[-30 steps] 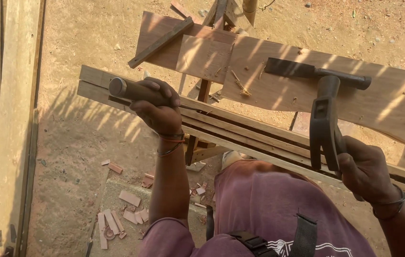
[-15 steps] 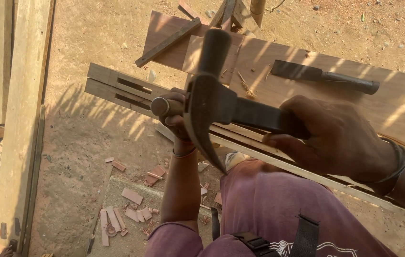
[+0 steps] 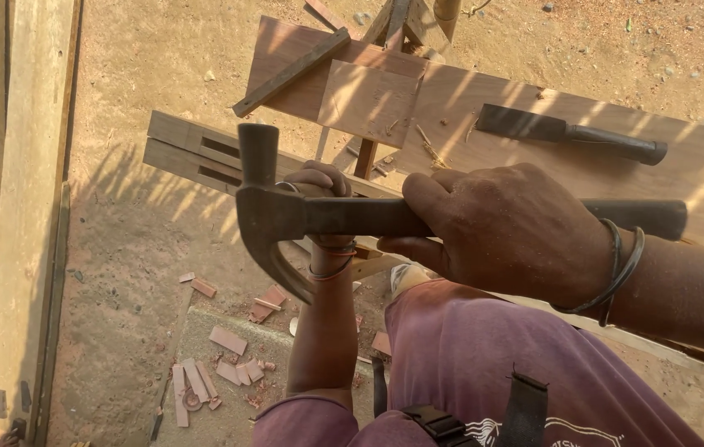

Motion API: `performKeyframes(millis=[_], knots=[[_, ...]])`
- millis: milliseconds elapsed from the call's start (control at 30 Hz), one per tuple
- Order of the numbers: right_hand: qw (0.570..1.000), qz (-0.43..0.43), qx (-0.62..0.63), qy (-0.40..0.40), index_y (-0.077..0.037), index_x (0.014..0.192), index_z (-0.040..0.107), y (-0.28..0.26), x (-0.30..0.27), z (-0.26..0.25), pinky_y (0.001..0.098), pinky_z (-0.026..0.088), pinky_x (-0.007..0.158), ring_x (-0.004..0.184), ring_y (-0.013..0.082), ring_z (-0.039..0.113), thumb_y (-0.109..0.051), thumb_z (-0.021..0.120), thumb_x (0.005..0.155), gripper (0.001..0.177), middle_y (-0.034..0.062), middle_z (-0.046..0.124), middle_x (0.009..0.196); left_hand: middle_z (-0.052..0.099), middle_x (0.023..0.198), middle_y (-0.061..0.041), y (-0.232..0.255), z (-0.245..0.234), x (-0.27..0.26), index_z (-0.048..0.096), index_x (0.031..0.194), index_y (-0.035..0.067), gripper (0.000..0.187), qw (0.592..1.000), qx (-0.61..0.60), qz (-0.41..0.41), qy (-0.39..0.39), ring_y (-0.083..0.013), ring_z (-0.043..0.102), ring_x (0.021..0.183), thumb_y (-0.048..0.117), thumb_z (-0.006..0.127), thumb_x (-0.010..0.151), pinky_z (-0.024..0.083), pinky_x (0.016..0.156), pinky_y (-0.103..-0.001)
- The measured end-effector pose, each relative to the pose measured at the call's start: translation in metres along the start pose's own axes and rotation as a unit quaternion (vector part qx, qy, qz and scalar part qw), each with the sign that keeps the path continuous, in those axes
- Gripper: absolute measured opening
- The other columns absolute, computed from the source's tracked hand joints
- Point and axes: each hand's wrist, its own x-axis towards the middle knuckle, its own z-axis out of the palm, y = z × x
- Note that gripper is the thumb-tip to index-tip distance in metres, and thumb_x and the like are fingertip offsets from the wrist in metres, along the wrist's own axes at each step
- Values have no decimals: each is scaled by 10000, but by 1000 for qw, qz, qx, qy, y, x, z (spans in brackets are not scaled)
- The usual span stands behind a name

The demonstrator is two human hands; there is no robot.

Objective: Using a chisel and a hammer to carve deep grooves into a long wooden plank.

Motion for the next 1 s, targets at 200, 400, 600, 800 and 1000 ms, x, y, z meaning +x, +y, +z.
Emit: performKeyframes(millis=[200,400,600,800,1000], knots=[[996,52,39,-55,-100,919,584,-6,0,-11,335,439,306,318,149,508,-578,577,898,479,52,602,550,562,952,-104,9,14,-3,526,1126,57,521,999,14,29,14,-120,556,718,511,735,979,512,619,-227],[994,62,80,-43,-113,917,613,17,-20,3,341,432,310,309,162,518,-628,624,889,516,52,614,561,536,1003,-90,-2,35,-14,579,1038,122,503,976,131,152,81,-153,575,763,614,485,1086,493,611,-215],[965,215,130,-71,-146,915,647,49,-55,19,367,462,350,359,199,550,-588,657,877,444,52,619,513,461,698,-17,17,-6,49,494,944,108,685,926,80,-105,353,-98,422,521,747,258,1018,381,457,-239],[908,374,184,-35,-107,887,688,72,-101,42,404,443,421,429,209,566,-542,717,864,436,74,600,480,444,639,-1,15,-15,49,523,956,125,663,904,-3,-163,395,-98,381,462,731,259,1018,359,418,-254],[868,454,202,8,-69,943,667,104,-142,82,401,419,433,414,228,557,-482,676,975,415,99,569,571,438,640,10,25,2,39,526,924,125,666,874,-234,-265,334,-85,362,453,727,272,1052,329,394,-246]])
